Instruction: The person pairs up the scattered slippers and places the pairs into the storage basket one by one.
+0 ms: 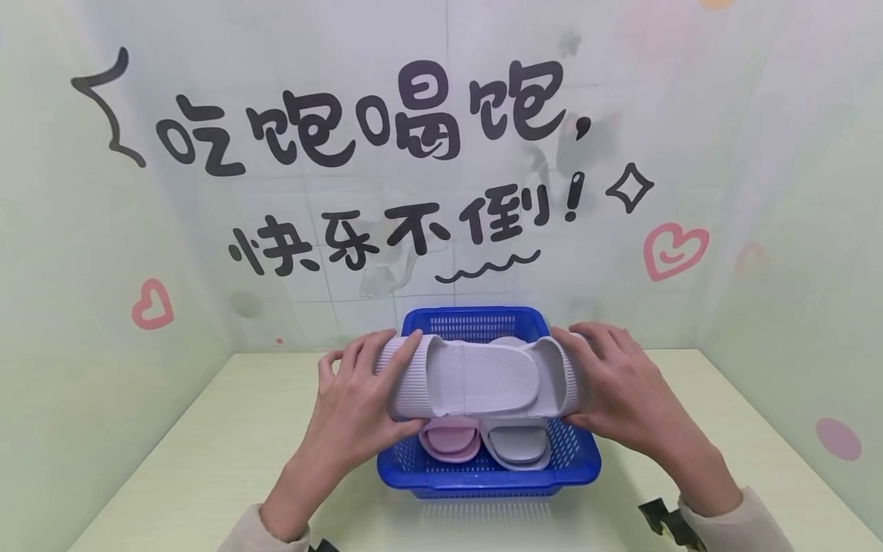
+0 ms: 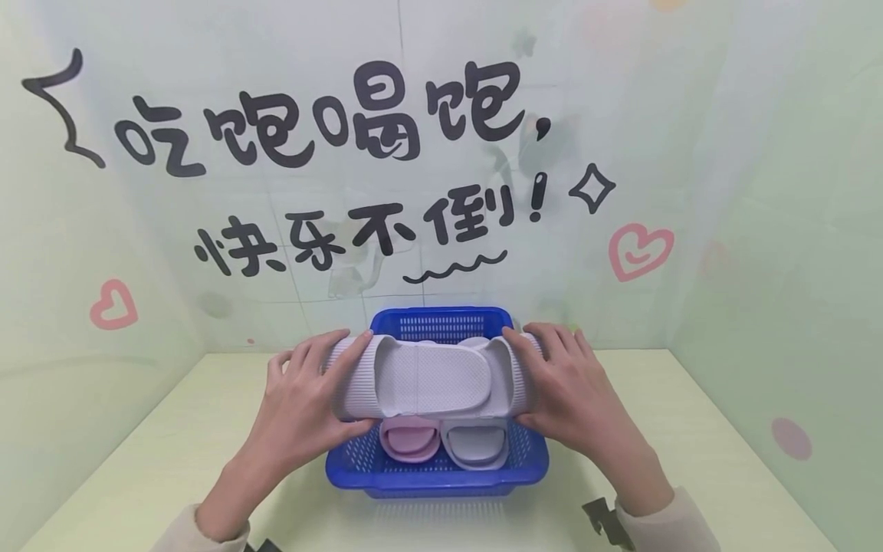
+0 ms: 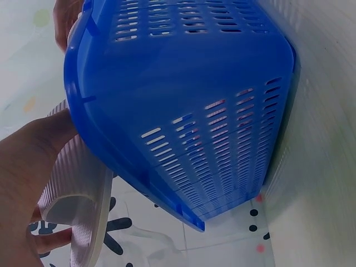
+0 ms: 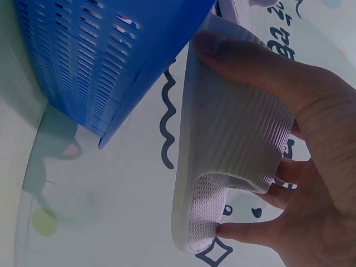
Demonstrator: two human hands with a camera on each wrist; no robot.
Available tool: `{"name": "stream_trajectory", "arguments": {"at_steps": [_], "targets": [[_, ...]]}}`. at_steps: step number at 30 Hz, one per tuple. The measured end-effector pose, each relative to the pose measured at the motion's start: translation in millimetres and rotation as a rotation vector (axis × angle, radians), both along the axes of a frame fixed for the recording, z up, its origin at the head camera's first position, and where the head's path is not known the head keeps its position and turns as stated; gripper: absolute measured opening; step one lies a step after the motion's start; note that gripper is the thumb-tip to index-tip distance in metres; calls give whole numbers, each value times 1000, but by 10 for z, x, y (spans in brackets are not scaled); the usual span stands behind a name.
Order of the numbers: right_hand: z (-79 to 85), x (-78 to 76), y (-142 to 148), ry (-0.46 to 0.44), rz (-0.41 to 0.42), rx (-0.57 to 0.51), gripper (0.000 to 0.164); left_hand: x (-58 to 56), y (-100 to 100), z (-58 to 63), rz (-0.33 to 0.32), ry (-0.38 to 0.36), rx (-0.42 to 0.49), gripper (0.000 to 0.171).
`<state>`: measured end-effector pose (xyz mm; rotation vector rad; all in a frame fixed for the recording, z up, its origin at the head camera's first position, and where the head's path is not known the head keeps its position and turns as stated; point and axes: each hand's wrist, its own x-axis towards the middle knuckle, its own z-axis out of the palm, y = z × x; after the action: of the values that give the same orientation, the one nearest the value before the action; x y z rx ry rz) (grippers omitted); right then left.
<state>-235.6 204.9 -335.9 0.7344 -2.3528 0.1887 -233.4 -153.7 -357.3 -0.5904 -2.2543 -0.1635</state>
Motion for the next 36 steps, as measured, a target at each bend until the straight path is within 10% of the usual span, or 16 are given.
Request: {"name": "stream_trajectory", "arguments": {"at_steps": [36], "targets": [[-36,-4,-78,48,27,-8,117,8,62,-31,-9,25,-2,123]]}}
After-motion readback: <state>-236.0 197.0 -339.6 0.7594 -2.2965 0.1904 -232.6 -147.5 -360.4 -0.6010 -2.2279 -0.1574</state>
